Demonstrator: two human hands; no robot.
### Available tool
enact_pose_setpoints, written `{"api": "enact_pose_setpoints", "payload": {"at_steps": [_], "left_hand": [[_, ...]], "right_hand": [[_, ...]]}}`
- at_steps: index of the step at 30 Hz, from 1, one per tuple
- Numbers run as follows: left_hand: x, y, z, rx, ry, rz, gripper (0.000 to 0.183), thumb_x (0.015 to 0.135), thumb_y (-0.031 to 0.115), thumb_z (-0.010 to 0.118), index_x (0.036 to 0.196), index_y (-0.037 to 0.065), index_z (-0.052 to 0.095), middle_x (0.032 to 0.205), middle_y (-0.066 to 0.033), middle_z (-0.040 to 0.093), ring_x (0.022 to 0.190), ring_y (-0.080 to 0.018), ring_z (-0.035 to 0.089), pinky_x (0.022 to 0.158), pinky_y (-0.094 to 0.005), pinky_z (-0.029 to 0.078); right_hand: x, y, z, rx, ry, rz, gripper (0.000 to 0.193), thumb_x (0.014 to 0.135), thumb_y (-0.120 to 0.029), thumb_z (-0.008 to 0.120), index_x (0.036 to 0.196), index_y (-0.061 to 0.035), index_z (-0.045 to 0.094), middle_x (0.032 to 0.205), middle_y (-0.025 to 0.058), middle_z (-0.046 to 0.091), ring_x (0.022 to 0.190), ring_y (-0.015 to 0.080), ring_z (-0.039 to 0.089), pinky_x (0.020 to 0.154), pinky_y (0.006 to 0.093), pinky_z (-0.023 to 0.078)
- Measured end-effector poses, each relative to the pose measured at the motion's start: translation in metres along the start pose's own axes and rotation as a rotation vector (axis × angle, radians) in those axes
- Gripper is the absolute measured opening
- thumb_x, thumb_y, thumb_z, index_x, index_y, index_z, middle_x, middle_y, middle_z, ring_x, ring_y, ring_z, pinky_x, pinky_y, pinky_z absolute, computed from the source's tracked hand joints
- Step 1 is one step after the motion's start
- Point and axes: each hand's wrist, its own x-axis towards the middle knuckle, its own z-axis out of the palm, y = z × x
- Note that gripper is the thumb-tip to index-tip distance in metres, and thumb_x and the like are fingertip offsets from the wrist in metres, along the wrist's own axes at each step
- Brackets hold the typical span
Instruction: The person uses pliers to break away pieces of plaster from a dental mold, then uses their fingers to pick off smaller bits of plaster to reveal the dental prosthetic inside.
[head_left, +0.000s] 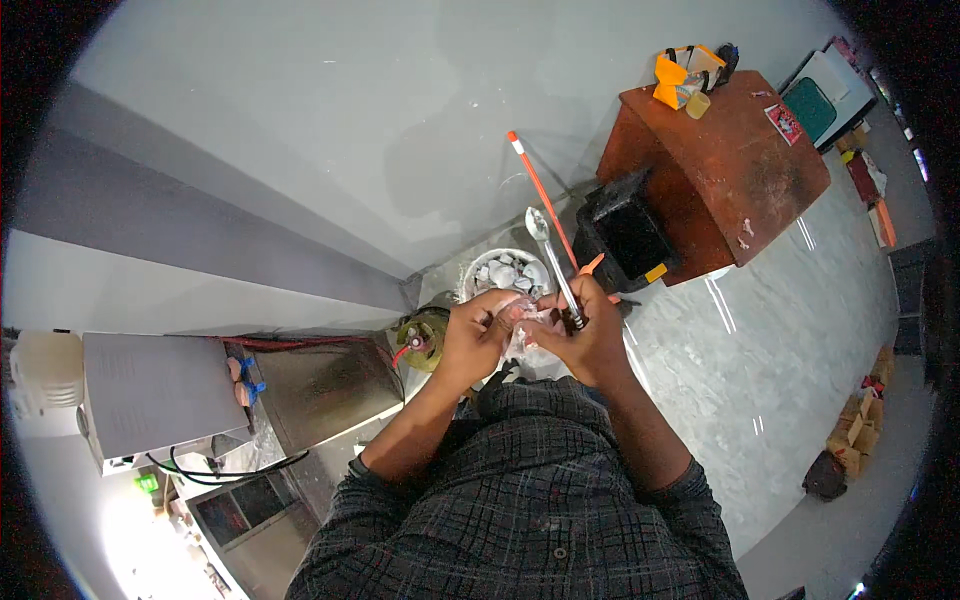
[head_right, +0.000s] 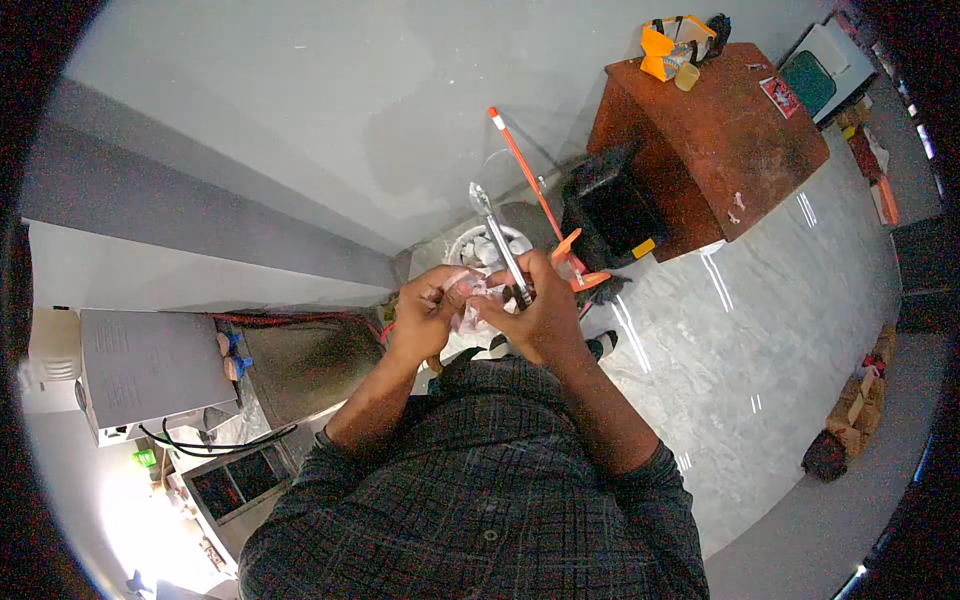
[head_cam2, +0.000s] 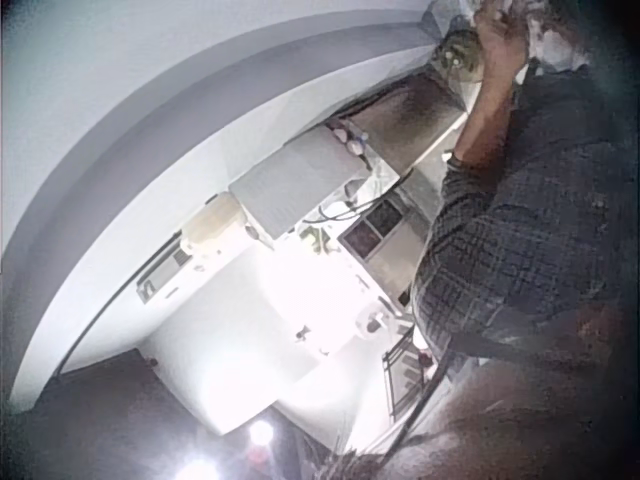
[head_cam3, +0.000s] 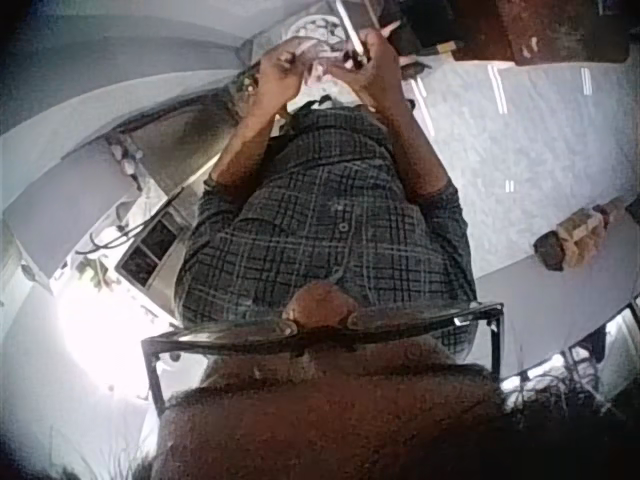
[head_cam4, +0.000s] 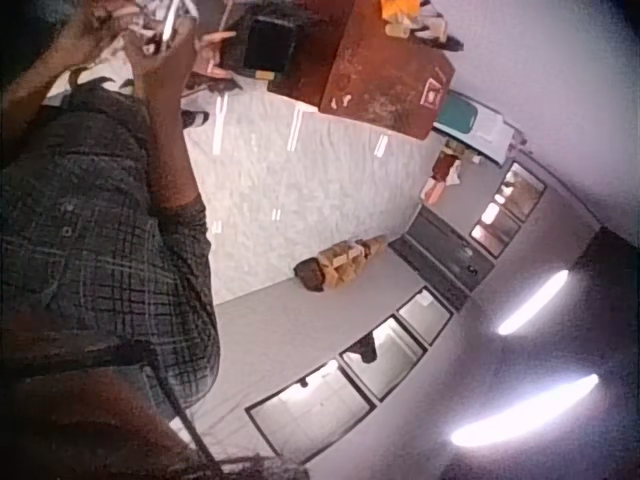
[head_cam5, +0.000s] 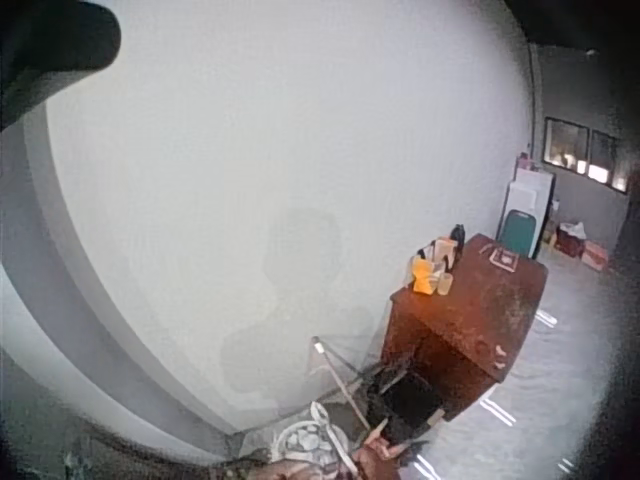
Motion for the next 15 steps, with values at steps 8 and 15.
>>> {"api": "enact_pose_setpoints", "payload": {"at_steps": [8,15], "left_hand": [[-0.006,0.004,0.013,0.171,0.144,0.096,0.017,0.097,0.01,0.062,0.106,-0.003,0.068,0.084,-0.0057,0.068,0.064,-0.0068,0.057,0.056,-0.0237,0.046],[-0.006,-0.004,0.004,-0.048,0.011,0.0,0.01,0.095,0.002,0.062,0.103,-0.001,0.056,0.094,-0.008,0.068,0.085,-0.0094,0.062,0.072,-0.0254,0.051]], "right_hand": [[-0.009,0.012,0.016,-0.048,0.064,-0.077,0.036,0.083,-0.006,0.077,0.091,-0.0059,0.042,0.084,0.0114,0.07,0.071,0.01,0.066,0.061,0.0253,0.052],[-0.016,0.004,0.016,0.047,0.252,-0.189,0.034,0.081,-0.014,0.08,0.087,-0.0073,0.046,0.075,0.007,0.063,0.062,0.0145,0.063,0.057,0.0309,0.05]]}}
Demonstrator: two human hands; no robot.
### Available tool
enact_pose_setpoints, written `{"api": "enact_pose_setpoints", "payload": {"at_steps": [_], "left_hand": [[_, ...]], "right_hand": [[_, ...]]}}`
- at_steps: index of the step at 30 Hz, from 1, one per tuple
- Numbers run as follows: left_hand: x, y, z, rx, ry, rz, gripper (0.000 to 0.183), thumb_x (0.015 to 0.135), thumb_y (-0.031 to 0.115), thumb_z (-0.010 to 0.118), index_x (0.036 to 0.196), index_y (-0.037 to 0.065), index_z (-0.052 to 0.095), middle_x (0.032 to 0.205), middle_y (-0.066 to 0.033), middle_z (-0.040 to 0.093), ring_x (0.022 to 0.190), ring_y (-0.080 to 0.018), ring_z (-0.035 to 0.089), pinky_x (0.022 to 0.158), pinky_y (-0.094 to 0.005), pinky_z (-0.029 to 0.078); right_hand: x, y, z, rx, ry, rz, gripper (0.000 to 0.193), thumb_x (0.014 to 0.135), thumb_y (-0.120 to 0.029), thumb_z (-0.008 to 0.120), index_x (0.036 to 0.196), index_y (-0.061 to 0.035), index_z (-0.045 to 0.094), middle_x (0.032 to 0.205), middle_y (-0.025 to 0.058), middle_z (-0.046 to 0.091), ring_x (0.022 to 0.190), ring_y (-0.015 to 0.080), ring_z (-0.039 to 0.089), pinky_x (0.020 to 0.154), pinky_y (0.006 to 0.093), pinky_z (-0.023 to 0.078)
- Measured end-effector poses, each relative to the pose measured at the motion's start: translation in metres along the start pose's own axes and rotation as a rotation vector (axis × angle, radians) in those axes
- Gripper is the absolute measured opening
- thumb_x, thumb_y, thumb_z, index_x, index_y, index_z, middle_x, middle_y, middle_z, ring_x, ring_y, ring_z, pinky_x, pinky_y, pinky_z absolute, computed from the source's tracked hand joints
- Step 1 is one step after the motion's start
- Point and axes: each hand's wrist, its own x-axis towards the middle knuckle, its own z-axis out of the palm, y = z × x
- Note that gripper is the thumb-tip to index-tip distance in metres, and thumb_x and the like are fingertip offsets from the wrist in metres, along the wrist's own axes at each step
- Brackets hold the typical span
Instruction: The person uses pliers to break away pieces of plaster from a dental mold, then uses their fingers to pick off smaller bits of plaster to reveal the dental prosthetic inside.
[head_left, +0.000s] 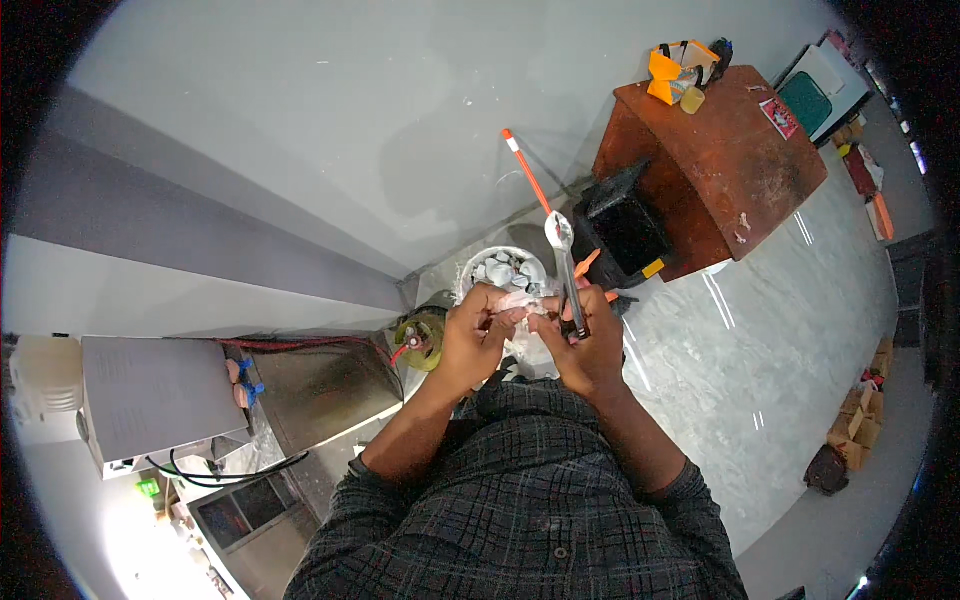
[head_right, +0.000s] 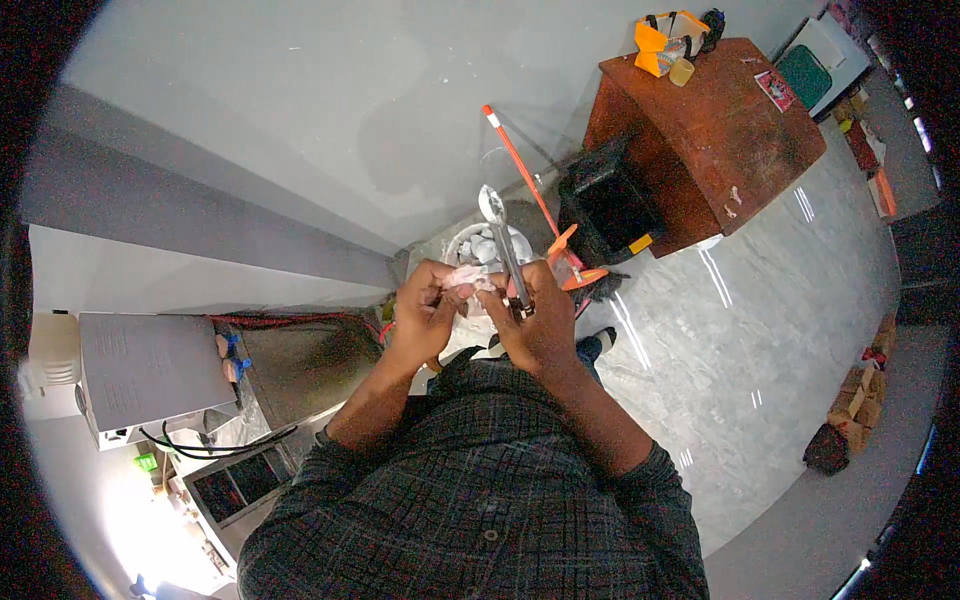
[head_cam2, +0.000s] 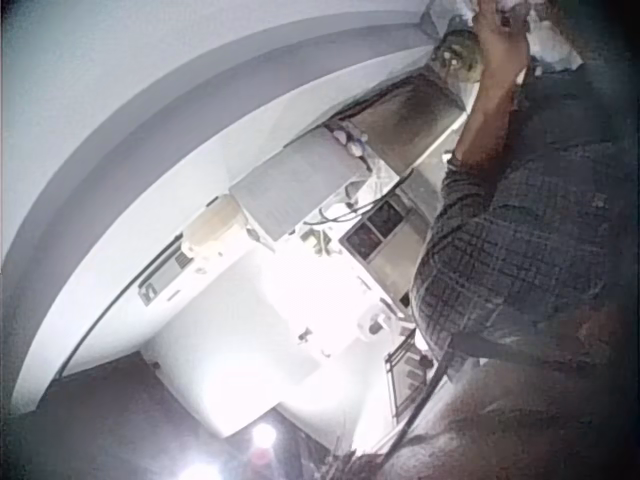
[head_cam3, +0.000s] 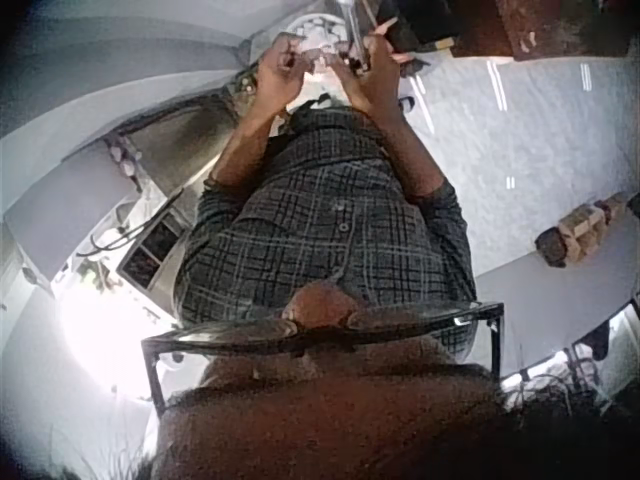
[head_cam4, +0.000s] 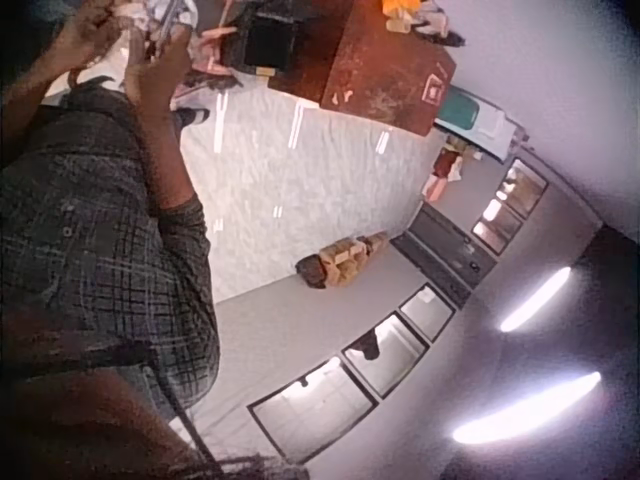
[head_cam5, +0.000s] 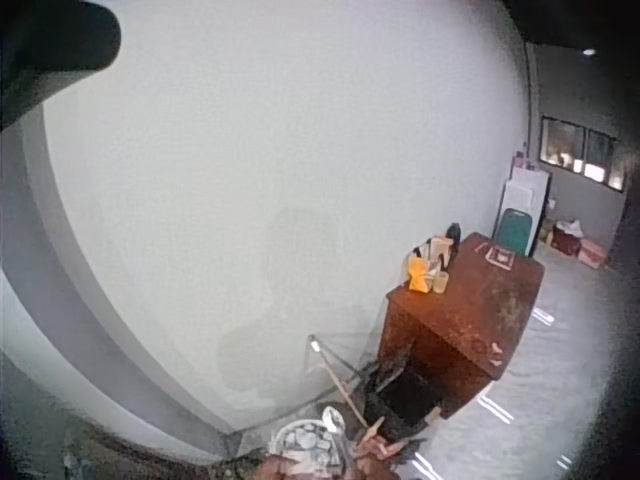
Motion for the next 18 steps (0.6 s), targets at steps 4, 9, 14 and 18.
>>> {"api": "enact_pose_setpoints", "payload": {"at_steps": [4,9,14,18], "left_hand": [[-0.003,0.005,0.001,-0.041,-0.014,0.063,0.009,0.095,0.0,0.061,0.102,-0.001,0.055,0.098,-0.0099,0.069,0.09,-0.0111,0.063,0.076,-0.0272,0.053],[-0.005,0.016,0.009,-0.042,0.037,0.216,0.009,0.094,-0.004,0.06,0.102,-0.001,0.058,0.111,-0.0181,0.069,0.099,-0.0184,0.067,0.084,-0.0311,0.054],[-0.005,0.021,0.013,-0.02,0.072,0.4,0.015,0.089,-0.013,0.056,0.1,-0.003,0.06,0.116,-0.0246,0.068,0.109,-0.0312,0.067,0.09,-0.0358,0.054],[-0.006,0.023,0.006,0.124,0.024,0.565,0.02,0.085,-0.019,0.052,0.097,-0.005,0.06,0.116,-0.0292,0.066,0.109,-0.0365,0.067,0.089,-0.0394,0.056]], "right_hand": [[0.001,-0.01,-0.006,-0.042,-0.065,0.058,0.037,0.079,-0.014,0.081,0.086,-0.0078,0.046,0.077,0.0072,0.063,0.062,0.0144,0.061,0.058,0.0311,0.049],[-0.004,-0.009,-0.006,-0.142,-0.054,0.02,0.038,0.078,-0.017,0.083,0.085,-0.0074,0.048,0.074,0.0066,0.059,0.058,0.015,0.058,0.055,0.0313,0.047],[-0.011,-0.006,-0.003,-0.12,-0.024,-0.034,0.034,0.077,-0.016,0.083,0.085,-0.0068,0.052,0.069,0.0066,0.057,0.058,0.017,0.057,0.055,0.0319,0.046],[-0.013,-0.014,-0.003,-0.124,-0.001,-0.039,0.032,0.077,-0.015,0.083,0.085,-0.006,0.053,0.068,0.0065,0.058,0.058,0.0166,0.058,0.055,0.032,0.047]]}}
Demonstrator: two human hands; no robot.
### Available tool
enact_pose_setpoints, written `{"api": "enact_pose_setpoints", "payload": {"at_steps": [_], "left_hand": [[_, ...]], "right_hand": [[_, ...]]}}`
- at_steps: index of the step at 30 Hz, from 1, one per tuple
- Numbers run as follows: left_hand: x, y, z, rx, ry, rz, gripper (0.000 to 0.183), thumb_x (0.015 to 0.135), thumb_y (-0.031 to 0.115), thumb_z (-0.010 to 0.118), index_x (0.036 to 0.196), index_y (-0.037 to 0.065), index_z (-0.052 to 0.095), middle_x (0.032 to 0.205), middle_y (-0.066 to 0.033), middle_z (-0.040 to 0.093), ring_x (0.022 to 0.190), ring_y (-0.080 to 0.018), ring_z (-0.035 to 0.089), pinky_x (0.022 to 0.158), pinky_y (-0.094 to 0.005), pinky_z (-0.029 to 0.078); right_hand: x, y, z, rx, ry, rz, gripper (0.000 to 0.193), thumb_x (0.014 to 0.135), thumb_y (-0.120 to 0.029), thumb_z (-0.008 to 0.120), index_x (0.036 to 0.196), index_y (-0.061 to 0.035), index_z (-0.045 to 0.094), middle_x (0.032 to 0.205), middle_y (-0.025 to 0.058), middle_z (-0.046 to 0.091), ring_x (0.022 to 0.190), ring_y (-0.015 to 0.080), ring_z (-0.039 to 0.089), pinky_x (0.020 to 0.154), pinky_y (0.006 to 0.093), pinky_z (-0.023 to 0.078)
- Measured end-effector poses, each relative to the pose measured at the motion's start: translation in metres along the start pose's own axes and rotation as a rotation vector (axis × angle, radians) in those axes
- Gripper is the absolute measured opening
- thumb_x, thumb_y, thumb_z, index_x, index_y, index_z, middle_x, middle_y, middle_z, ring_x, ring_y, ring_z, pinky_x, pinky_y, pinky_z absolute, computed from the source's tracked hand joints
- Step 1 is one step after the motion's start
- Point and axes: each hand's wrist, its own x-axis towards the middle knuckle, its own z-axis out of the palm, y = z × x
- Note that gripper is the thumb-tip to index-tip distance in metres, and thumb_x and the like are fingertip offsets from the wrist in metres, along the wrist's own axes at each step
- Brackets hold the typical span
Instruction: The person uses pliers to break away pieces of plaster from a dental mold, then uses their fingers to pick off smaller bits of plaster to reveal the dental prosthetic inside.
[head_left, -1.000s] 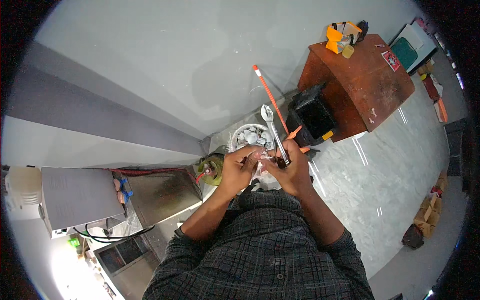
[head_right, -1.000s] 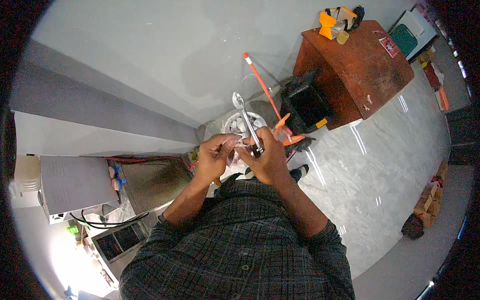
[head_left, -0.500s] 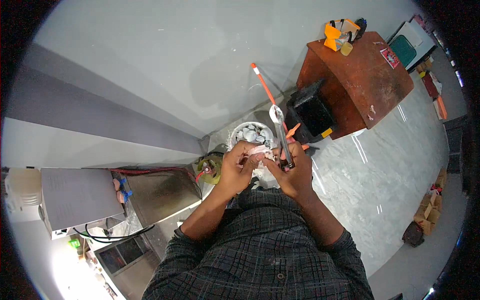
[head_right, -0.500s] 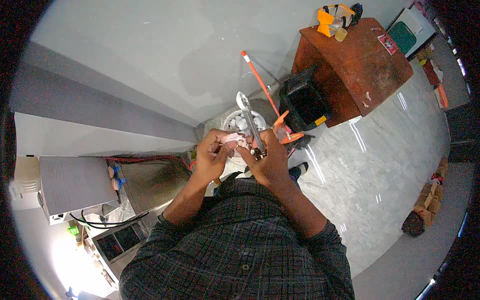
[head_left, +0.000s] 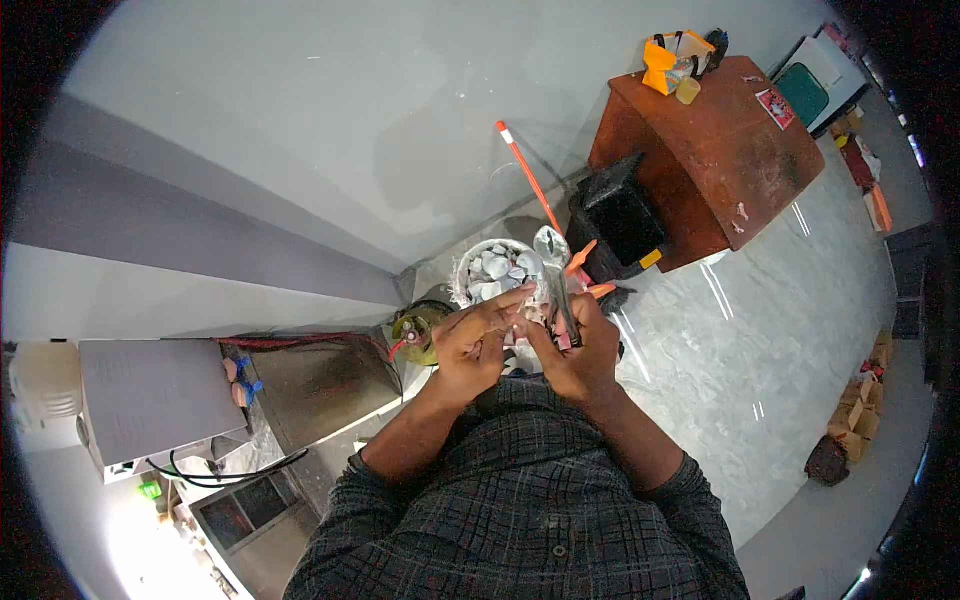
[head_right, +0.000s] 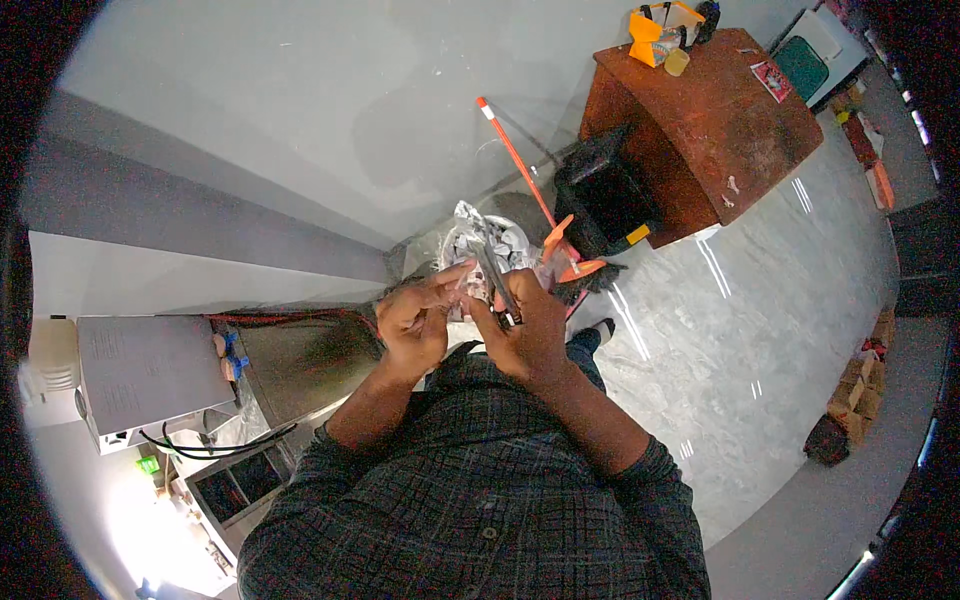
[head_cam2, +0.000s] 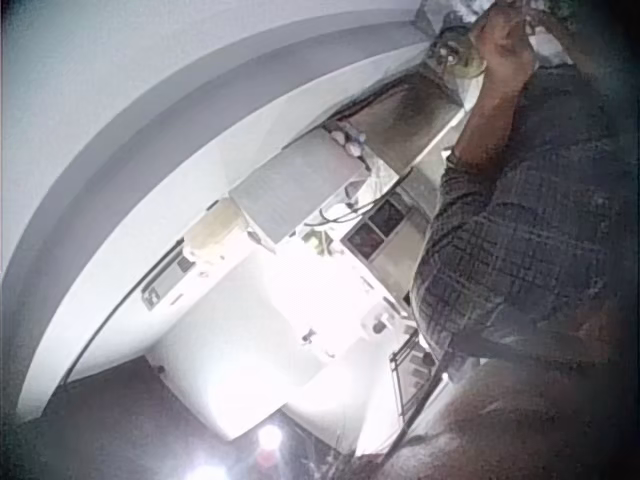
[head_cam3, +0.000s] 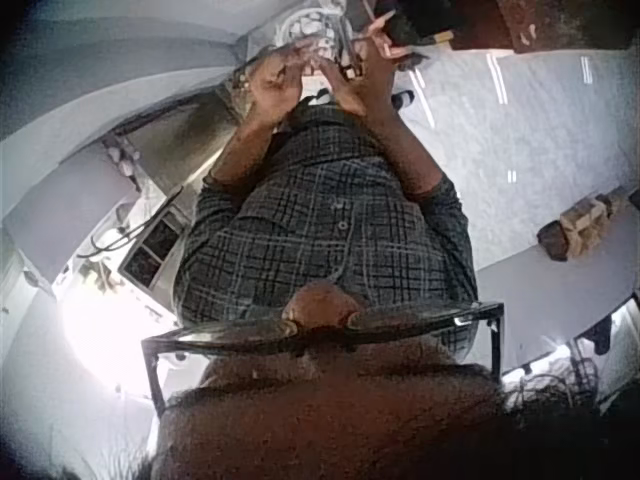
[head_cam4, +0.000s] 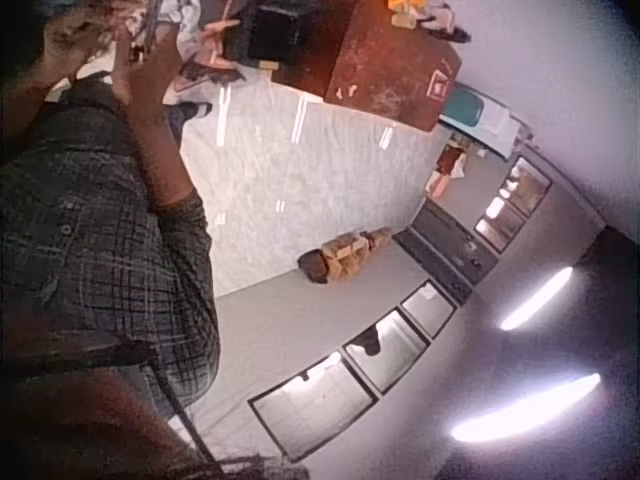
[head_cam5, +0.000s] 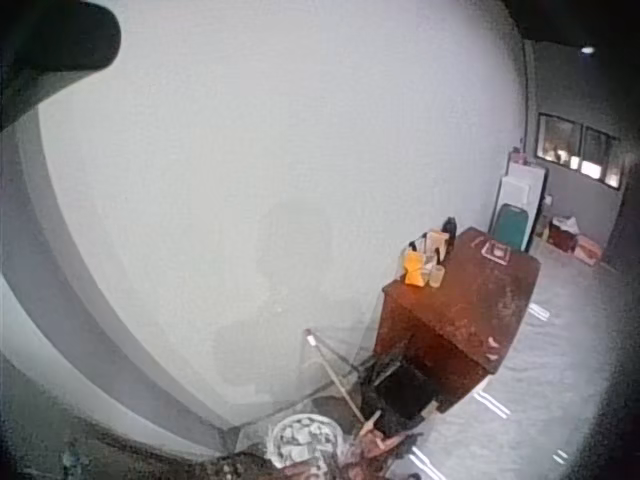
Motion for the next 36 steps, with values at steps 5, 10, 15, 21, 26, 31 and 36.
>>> {"api": "enact_pose_setpoints", "payload": {"at_steps": [5,10,15,21,26,31,36], "left_hand": [[0.006,0.008,0.0,0.164,0.029,0.18,0.019,0.082,-0.019,0.054,0.096,-0.006,0.058,0.115,-0.0305,0.065,0.106,-0.0412,0.068,0.087,-0.0439,0.057],[-0.002,0.007,0.003,-0.026,0.045,0.161,0.027,0.088,-0.007,0.061,0.113,0.001,0.053,0.112,-0.028,0.067,0.105,-0.0421,0.067,0.084,-0.0473,0.058],[0.007,0.02,-0.002,0.107,-0.047,0.246,0.022,0.093,-0.001,0.062,0.112,0.002,0.052,0.111,-0.0287,0.067,0.102,-0.042,0.069,0.081,-0.0483,0.058],[0.011,0.024,0.0,0.149,-0.035,0.354,0.02,0.093,-0.001,0.059,0.111,0.001,0.051,0.111,-0.029,0.066,0.099,-0.041,0.07,0.082,-0.0479,0.058],[0.001,0.024,0.004,0.029,0.069,0.069,0.031,0.084,-0.009,0.064,0.114,-0.004,0.058,0.111,-0.0234,0.068,0.1,-0.036,0.07,0.083,-0.0393,0.057],[0.011,0.016,0.008,0.21,0.042,-0.142,0.025,0.083,-0.009,0.064,0.107,-0.001,0.066,0.101,-0.0179,0.071,0.086,-0.0256,0.073,0.072,-0.0323,0.057],[0.006,-0.007,0.01,0.254,0.036,-0.139,0.016,0.086,-0.004,0.066,0.102,-0.002,0.068,0.086,-0.0154,0.071,0.071,-0.0153,0.069,0.061,-0.0266,0.053]], "right_hand": [[-0.006,0.01,0.001,0.099,0.103,-0.135,0.027,0.077,-0.01,0.082,0.087,-0.0035,0.058,0.077,0.0078,0.066,0.064,0.0154,0.063,0.058,0.0289,0.049],[-0.01,0.021,0.005,0.246,0.184,-0.376,0.021,0.077,-0.002,0.077,0.093,-0.0003,0.063,0.087,0.0108,0.07,0.073,0.0188,0.068,0.064,0.0268,0.053],[-0.009,0.007,-0.009,0.136,0.051,-0.492,0.035,0.078,0.012,0.069,0.091,-0.0062,0.043,0.093,0.0186,0.066,0.087,0.0285,0.069,0.077,0.0376,0.055],[-0.007,0.014,-0.007,0.124,0.148,-0.659,0.019,0.08,-0.001,0.073,0.096,-0.0076,0.064,0.095,0.0112,0.071,0.086,0.0279,0.072,0.073,0.035,0.059],[-0.015,0.003,-0.005,0.088,0.187,-0.329,0.023,0.078,-0.01,0.081,0.088,-0.0072,0.061,0.087,0.0082,0.07,0.075,0.0188,0.069,0.065,0.0291,0.054],[-0.012,0.015,0.01,0.261,0.22,0.192,0.034,0.073,-0.02,0.088,0.082,-0.0063,0.059,0.069,-0.0006,0.058,0.059,0.0061,0.053,0.054,0.0247,0.043],[-0.001,0.016,0.012,0.382,0.137,0.305,0.032,0.076,-0.015,0.085,0.085,-0.0045,0.056,0.072,-0.0012,0.057,0.061,0.0071,0.056,0.053,0.0238,0.048]]}}
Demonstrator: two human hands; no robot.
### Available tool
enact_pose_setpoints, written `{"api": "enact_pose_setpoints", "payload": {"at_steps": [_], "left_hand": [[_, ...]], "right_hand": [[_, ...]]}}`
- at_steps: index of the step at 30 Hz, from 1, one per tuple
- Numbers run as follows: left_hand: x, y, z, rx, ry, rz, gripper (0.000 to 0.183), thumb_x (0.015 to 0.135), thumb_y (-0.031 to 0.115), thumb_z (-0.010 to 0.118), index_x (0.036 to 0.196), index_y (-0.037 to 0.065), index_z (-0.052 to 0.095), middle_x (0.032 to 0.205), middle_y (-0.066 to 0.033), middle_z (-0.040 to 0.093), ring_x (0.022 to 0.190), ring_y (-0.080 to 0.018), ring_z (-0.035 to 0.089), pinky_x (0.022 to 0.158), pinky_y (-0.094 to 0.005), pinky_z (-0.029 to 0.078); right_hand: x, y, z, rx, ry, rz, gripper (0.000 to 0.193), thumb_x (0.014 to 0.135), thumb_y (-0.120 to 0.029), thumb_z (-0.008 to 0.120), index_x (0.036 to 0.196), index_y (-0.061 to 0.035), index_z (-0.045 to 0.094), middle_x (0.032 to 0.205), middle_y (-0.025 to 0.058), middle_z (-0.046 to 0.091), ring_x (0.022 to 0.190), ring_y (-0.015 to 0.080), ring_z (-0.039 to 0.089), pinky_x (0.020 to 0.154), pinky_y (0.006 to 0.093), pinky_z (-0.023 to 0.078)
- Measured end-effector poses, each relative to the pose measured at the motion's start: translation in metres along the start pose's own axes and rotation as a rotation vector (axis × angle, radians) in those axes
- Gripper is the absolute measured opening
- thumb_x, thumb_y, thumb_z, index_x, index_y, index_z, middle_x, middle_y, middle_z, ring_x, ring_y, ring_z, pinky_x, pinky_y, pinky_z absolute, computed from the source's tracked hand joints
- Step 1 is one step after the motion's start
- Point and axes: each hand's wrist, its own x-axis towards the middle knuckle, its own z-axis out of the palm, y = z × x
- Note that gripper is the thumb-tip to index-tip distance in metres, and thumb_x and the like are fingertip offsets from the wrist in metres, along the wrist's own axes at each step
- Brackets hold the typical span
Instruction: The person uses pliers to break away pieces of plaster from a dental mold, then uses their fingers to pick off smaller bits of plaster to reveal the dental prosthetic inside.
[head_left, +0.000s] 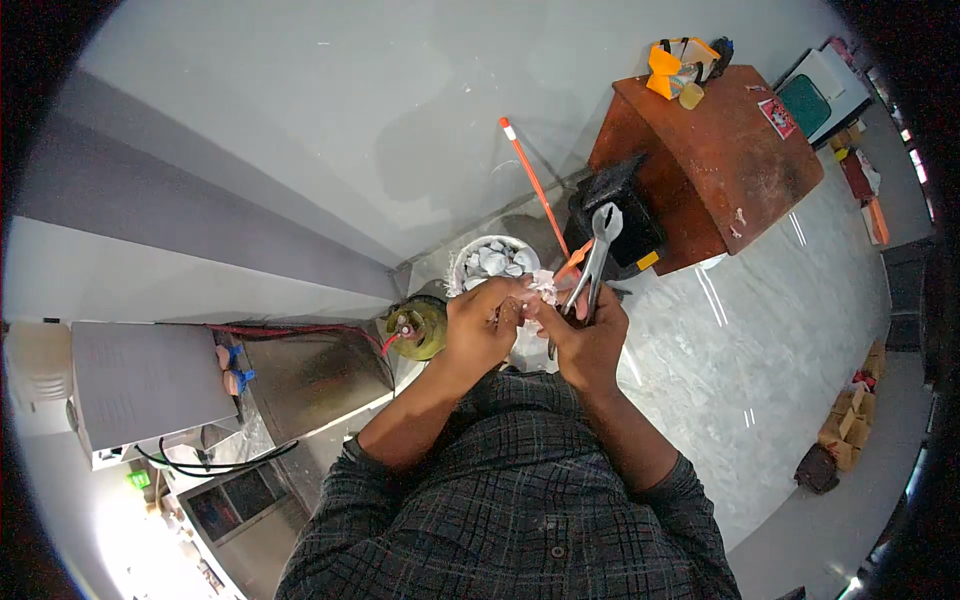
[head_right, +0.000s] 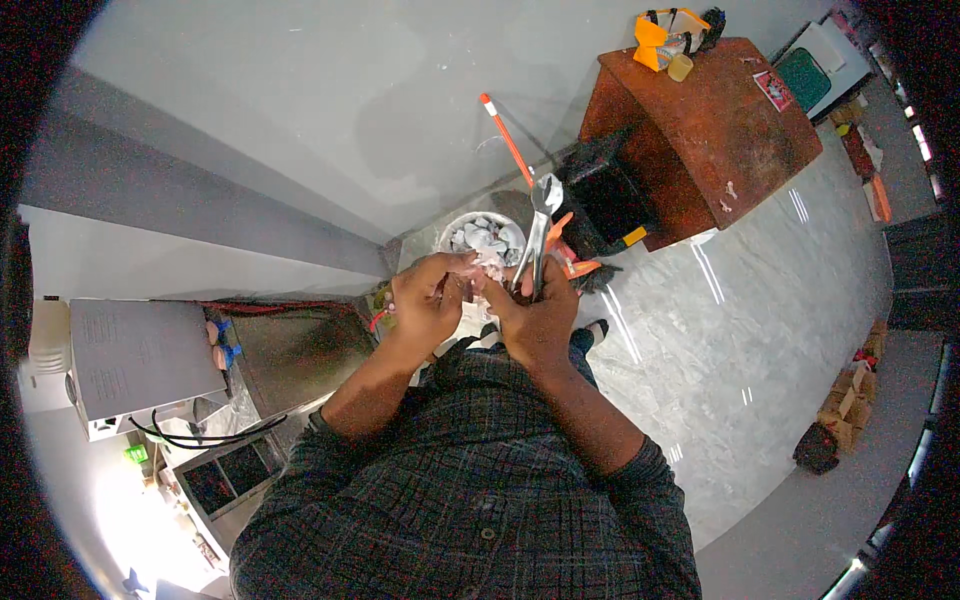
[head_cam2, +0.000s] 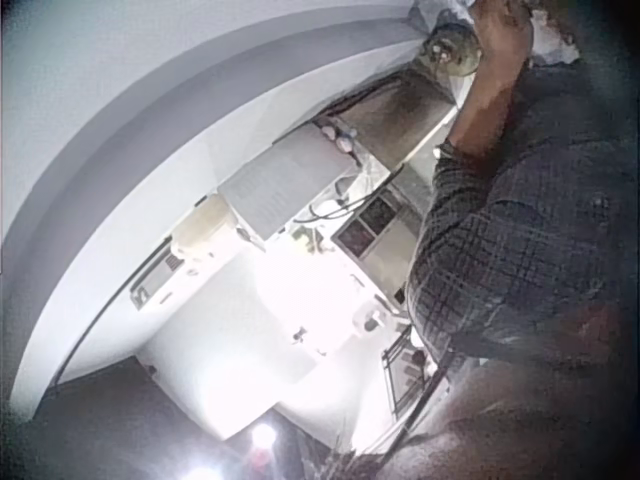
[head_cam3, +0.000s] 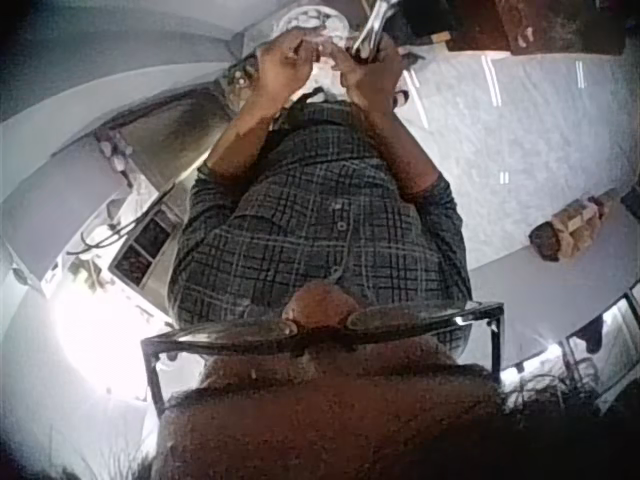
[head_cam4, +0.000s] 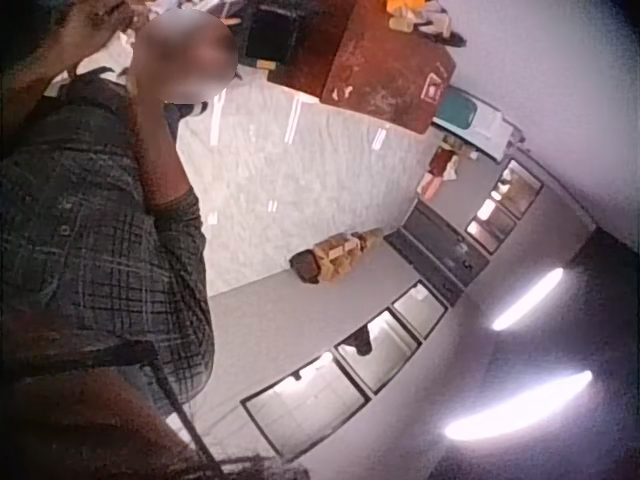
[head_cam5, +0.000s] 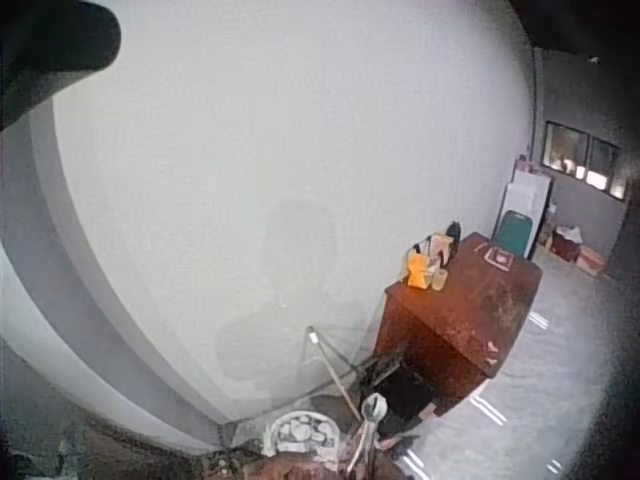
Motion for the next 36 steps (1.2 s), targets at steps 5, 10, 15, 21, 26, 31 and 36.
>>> {"api": "enact_pose_setpoints", "payload": {"at_steps": [5,10,15,21,26,31,36], "left_hand": [[0.004,0.001,0.015,-0.002,0.067,-0.178,0.009,0.089,-0.002,0.064,0.098,0.0,0.065,0.083,-0.0154,0.07,0.064,-0.016,0.068,0.056,-0.0292,0.053],[0.007,-0.013,0.008,-0.32,-0.237,-0.51,0.008,0.095,0.005,0.06,0.098,-0.002,0.064,0.08,-0.0121,0.07,0.064,-0.0142,0.066,0.054,-0.0277,0.051],[0.005,-0.016,0.012,0.108,-0.17,-0.08,0.011,0.089,-0.003,0.059,0.099,-0.001,0.063,0.085,-0.0173,0.069,0.066,-0.027,0.07,0.058,-0.0324,0.053],[0.0,-0.028,0.016,0.238,-0.092,0.175,0.024,0.08,-0.011,0.057,0.1,0.0,0.064,0.086,-0.0185,0.069,0.078,-0.0323,0.071,0.067,-0.0359,0.056],[0.006,-0.034,0.013,0.084,-0.145,0.083,0.026,0.077,-0.008,0.057,0.099,0.004,0.062,0.086,-0.0153,0.066,0.068,-0.0341,0.067,0.06,-0.0405,0.054],[0.01,-0.03,0.011,0.259,-0.201,0.101,0.025,0.075,-0.005,0.06,0.098,0.005,0.061,0.085,-0.0144,0.066,0.067,-0.0329,0.067,0.058,-0.0399,0.054],[-0.001,-0.047,0.008,0.349,-0.187,0.325,0.025,0.073,-0.001,0.063,0.098,0.005,0.061,0.085,-0.0137,0.066,0.066,-0.0319,0.065,0.058,-0.0401,0.054]], "right_hand": [[0.008,0.002,0.004,0.162,0.042,0.076,0.029,0.078,-0.011,0.083,0.088,-0.0031,0.056,0.074,0.003,0.062,0.064,0.0105,0.065,0.051,0.0243,0.054],[0.012,-0.008,0.004,0.112,0.073,0.12,0.031,0.078,-0.01,0.083,0.085,-0.0042,0.053,0.074,0.0036,0.063,0.065,0.0122,0.067,0.052,0.0251,0.055],[0.014,-0.002,0.004,0.153,0.059,0.186,0.038,0.078,-0.011,0.083,0.08,-0.0071,0.046,0.073,0.0028,0.059,0.065,0.0138,0.067,0.052,0.0275,0.058],[0.017,0.006,0.004,0.231,0.034,0.195,0.036,0.08,-0.01,0.081,0.08,-0.007,0.045,0.075,0.0042,0.059,0.066,0.0148,0.067,0.052,0.0298,0.06],[0.021,0.002,-0.003,0.133,-0.105,0.203,0.025,0.087,-0.003,0.072,0.085,-0.009,0.048,0.087,0.0081,0.066,0.073,0.0168,0.072,0.052,0.0263,0.057],[0.026,0.012,-0.004,0.133,-0.079,0.169,0.018,0.089,-0.005,0.07,0.089,-0.0072,0.052,0.087,0.0107,0.068,0.065,0.0142,0.068,0.053,0.0274,0.057],[0.04,0.012,-0.011,0.189,-0.166,0.333,0.015,0.087,-0.004,0.071,0.095,-0.0049,0.058,0.081,0.0096,0.068,0.061,0.0131,0.065,0.05,0.0275,0.055]]}}
